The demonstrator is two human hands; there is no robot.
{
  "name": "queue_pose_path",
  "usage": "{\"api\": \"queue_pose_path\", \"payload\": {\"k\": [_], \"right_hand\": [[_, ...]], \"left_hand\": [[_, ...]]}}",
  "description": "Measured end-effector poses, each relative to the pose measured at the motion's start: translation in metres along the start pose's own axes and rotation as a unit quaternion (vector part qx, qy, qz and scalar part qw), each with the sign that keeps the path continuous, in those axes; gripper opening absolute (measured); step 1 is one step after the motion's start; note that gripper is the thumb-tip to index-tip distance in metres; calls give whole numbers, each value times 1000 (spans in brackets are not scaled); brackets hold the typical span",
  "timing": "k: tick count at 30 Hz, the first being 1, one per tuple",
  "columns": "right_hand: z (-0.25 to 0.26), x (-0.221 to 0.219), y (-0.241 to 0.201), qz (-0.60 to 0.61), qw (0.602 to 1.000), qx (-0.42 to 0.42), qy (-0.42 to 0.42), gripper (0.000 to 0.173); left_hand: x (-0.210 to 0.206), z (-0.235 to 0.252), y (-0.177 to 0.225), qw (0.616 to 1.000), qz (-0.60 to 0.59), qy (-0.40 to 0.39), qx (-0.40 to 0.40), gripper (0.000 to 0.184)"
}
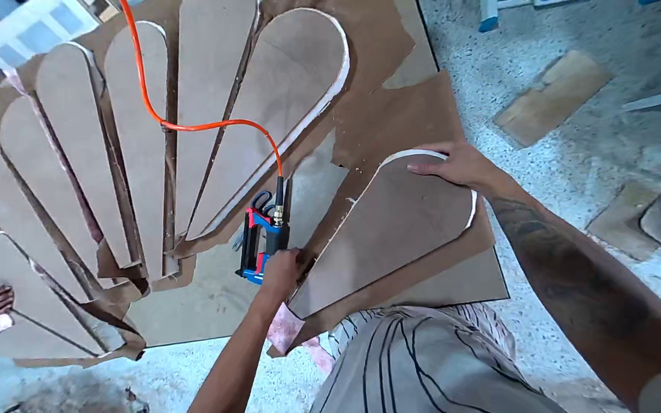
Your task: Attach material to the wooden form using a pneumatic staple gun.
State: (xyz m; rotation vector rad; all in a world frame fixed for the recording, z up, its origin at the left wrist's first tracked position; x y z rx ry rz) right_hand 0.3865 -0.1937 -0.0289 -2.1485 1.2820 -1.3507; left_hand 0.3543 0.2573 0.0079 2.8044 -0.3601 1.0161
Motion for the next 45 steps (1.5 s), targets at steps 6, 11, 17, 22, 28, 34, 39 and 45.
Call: {"api": "queue_pose_path", "payload": {"k": [6, 11, 17, 22, 28, 34, 39, 45], "right_hand": [[-15, 16, -12, -101, 987, 56, 108, 68], [-161, 31, 60, -121, 955, -167, 213, 50], [-224, -45, 173, 85, 924, -343, 145, 65], [-218, -57, 180, 179, 887, -355, 235, 39], [-223, -93, 172, 597, 665, -383, 236, 42], [-204, -98, 147, 628, 678, -377, 54, 49], [-178, -98, 164, 485, 843, -230, -21, 56], [-173, -102, 177, 323, 921, -208, -68, 61]], "left_hand": [[-4, -20, 1, 971, -109, 209, -31, 31], [-73, -45, 29, 977, -145, 146, -49, 127], [-92, -59, 9, 973, -68, 218, 1, 111], [-102, -57, 0, 971, -36, 234, -22, 124], [20, -11, 219, 897, -103, 337, -269, 68], [27, 74, 361, 901, 25, 352, -254, 65], [18, 74, 364, 903, 76, 345, -242, 66], [-2, 79, 379, 892, 161, 372, -200, 69]]}}
Point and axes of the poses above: each hand's wrist, its own z-axis towards the middle knuckle, its own x-axis out of the back of the hand, y = z × x, the point moved 10 cm from there along z, towards the middle knuckle
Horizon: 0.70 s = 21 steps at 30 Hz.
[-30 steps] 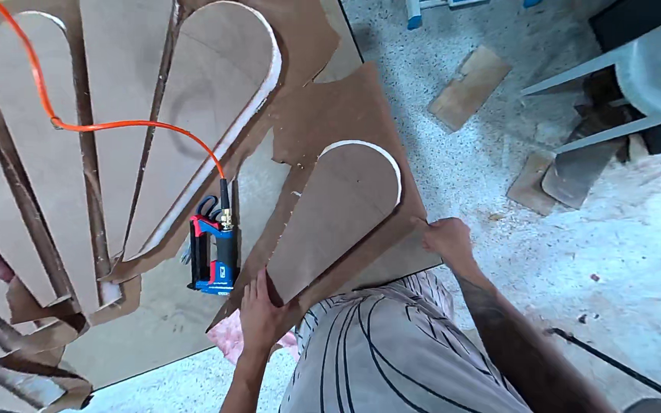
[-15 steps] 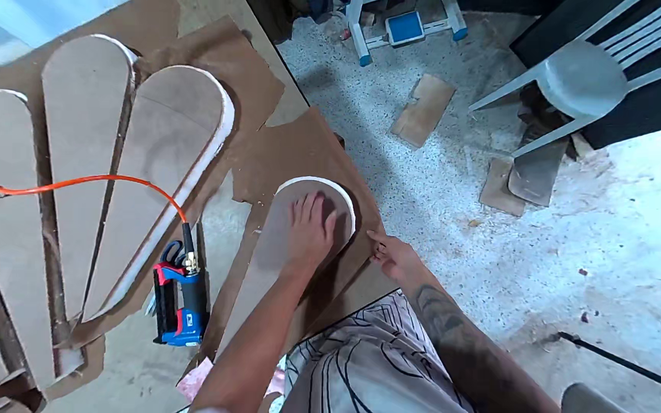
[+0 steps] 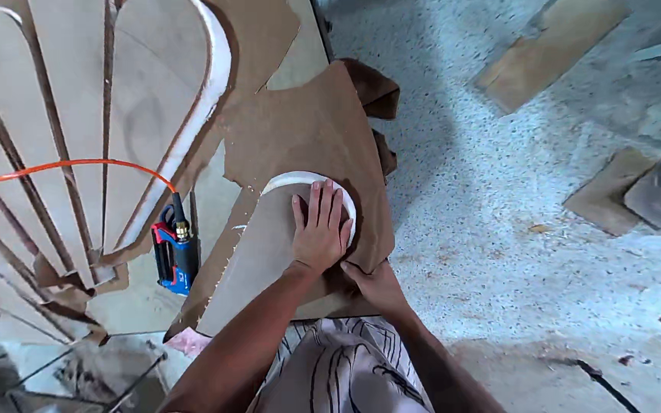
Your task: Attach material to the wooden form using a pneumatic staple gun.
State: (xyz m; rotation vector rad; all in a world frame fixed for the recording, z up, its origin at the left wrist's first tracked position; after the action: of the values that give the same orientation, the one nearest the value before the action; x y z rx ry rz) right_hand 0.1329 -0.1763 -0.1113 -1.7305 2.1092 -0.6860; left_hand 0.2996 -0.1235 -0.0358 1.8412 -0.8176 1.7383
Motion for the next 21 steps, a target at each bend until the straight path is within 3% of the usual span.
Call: {"api": "queue_pose_path", "payload": {"k": [4, 9, 12, 16, 18, 21], "right_hand": [[4, -4, -11, -84, 996, -18, -38, 40], [-2, -12, -14, 50, 993, 26, -103, 24], [-10, -15, -47, 57, 989, 82, -105, 27], [-4, -31, -95, 18, 995, 30, -91, 35], [-2, -40, -113, 30, 997, -16, -65, 27], [1, -52, -132, 63, 990, -109, -63, 14]], "left_hand": [[-2, -1, 3, 1000, 15, 6, 16, 68], [1, 0, 0, 999, 26, 35, 19, 61], [19, -1, -15, 987, -115, 99, 43, 51], [38, -10, -65, 906, -353, 203, 120, 48], [38, -11, -79, 878, -440, 150, 113, 53], [38, -27, -78, 910, -408, -7, -70, 85]]}}
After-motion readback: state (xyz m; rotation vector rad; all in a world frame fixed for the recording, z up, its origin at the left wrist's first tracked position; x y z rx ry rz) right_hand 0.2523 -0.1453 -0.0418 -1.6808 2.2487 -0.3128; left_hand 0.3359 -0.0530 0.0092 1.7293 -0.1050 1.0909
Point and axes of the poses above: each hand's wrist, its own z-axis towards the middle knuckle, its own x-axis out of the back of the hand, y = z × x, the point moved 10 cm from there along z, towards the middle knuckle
